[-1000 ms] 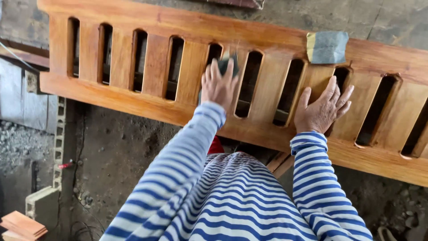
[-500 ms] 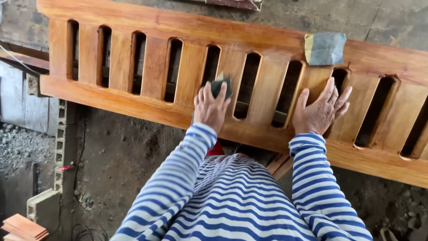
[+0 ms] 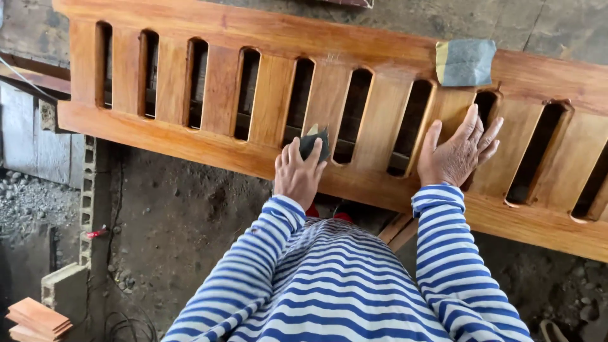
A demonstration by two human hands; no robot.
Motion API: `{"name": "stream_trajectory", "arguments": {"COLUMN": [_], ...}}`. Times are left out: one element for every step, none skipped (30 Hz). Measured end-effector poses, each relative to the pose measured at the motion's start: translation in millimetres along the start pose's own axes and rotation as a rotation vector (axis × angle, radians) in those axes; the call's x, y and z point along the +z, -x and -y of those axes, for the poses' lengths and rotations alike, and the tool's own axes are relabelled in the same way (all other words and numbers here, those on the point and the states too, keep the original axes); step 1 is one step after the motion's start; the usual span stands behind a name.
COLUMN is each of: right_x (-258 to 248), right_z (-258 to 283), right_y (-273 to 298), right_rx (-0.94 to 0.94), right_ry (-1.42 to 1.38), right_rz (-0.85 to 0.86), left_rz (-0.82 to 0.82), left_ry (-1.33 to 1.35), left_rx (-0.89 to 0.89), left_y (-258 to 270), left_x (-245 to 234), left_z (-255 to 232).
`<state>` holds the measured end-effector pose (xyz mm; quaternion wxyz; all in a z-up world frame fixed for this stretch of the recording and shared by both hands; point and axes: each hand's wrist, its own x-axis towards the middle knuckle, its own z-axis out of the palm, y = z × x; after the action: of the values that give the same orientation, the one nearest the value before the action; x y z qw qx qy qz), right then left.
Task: The person sands a long wooden board with multiple rectangular cutouts using a sanding block. They work systematically along the length of the board, smoothing the flat surfaces and the edges of the cutouts. The person switches between two different sanding blocks during the process.
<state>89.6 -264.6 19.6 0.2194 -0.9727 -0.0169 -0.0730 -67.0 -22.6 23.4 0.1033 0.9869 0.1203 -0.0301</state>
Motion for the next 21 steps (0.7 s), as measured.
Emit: {"name": "stream_trajectory", "arguments": {"right_x": [1,1,0,2,4,5,6,6,5,6,6,5,7,8,7,16,24,31,31,31,28], "right_z": [-1,0,-2,-2,-3,-4,-2,-2,-3,-3,-4,-6,-6,-8,-11,-16,-25,-33,-34,-33,-34], "right_y": [0,0,1,-1,-1,-1,-1,-2,0,1,0,-1,1,3,4,-1,-1,1,1,2,3], "right_rx": [-0.001,-0.004,-0.003,-0.001,-0.002,-0.003,-0.006,-0.008,-0.004,-0.001,0.009,0.019,0.019,0.0,-0.007,0.005,-0.019,-0.044,-0.053,-0.07,-0.083], "right_ry": [-0.004,-0.004,0.004,0.01,0.006,0.002,0.002,-0.001,-0.002,0.0,-0.006,-0.013,-0.022,-0.011,0.011,0.011,0.074,0.137,0.131,0.133,0.143], "right_rz": [-0.002,-0.001,-0.001,-0.004,-0.005,-0.006,-0.008,-0.011,-0.011,-0.011,0.001,0.013,0.01,-0.012,-0.038,-0.045,-0.066,-0.086,-0.087,-0.093,-0.1], "left_rz": [-0.003,-0.038,-0.07,-0.07,-0.101,-0.133,-0.136,-0.125,-0.108,-0.106,-0.12,-0.134,-0.139,-0.132,-0.119,-0.118,-0.145,-0.172,-0.178,-0.22,-0.26], "left_ry": [-0.003,-0.046,-0.081,-0.075,-0.048,-0.02,-0.019,-0.008,0.003,0.003,-0.009,-0.021,-0.029,-0.048,-0.06,-0.062,-0.065,-0.067,-0.071,-0.079,-0.081], "left_rx": [0.0,0.035,0.074,0.078,0.032,-0.015,-0.016,-0.052,-0.084,-0.082,-0.072,-0.062,-0.062,-0.039,-0.003,0.01,0.042,0.073,0.065,0.099,0.137], "left_y": [-14,-28,-42,-74,-100,-125,-136,-146,-155,-143,-132,-121,-86,-52,-21,-18,-7,5,-9,-23,-37], "left_x": [4,8,14,16,19,22,23,24,27,25,23,21,20,19,18,16,16,16,18,18,20], "left_z": [4,9,11,13,14,17,17,16,14,15,15,14,15,15,14,16,16,17,18,19,20]}}
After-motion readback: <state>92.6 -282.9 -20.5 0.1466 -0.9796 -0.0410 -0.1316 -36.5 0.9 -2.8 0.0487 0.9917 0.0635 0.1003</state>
